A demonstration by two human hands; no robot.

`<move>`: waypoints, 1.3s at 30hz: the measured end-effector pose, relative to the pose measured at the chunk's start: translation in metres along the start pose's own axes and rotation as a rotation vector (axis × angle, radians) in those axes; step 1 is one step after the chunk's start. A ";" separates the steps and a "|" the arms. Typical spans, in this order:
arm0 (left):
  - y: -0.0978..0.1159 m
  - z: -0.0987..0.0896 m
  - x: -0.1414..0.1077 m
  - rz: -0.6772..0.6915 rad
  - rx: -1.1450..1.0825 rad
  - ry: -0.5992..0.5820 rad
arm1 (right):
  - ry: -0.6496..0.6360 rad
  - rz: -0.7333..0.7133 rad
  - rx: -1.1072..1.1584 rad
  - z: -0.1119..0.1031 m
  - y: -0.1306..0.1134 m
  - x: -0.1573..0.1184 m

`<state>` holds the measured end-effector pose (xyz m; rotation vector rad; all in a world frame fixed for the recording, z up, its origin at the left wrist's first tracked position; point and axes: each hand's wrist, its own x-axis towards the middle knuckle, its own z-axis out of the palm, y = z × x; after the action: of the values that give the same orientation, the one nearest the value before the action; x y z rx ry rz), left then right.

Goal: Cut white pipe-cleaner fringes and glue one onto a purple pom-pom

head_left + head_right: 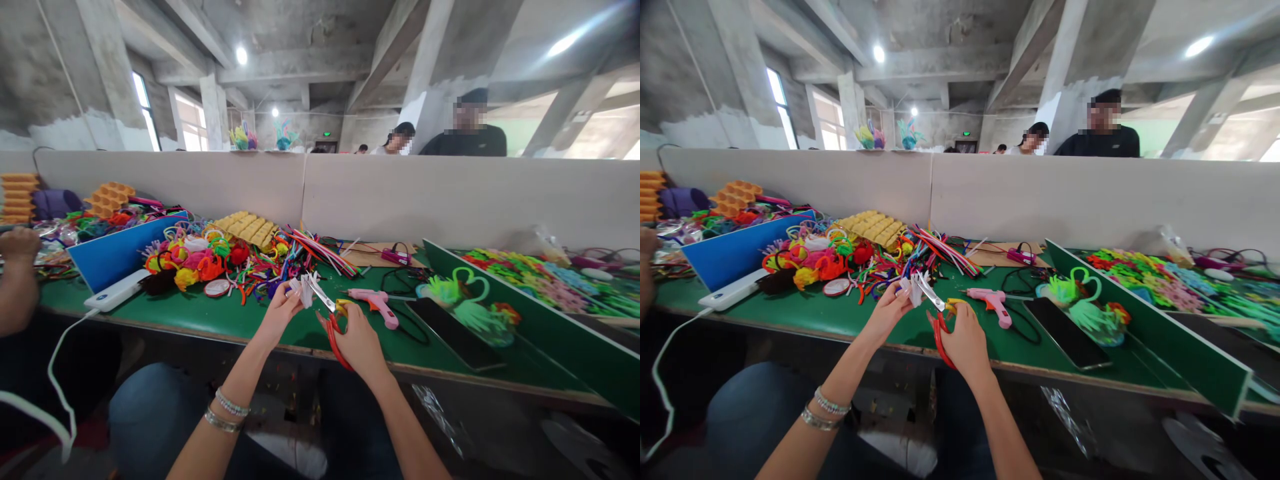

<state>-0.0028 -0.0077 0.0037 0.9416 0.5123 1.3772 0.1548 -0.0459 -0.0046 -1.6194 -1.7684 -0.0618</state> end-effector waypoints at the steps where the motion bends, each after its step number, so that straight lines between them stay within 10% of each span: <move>1: 0.000 0.000 0.000 -0.002 0.005 0.005 | -0.002 0.001 -0.001 0.000 0.000 0.000; 39: 0.002 0.011 -0.006 -0.077 -0.164 -0.115 | 0.074 -0.032 -0.102 0.005 -0.002 -0.004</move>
<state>0.0038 -0.0168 0.0105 0.8534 0.3400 1.2676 0.1500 -0.0470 -0.0096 -1.6396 -1.7594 -0.2274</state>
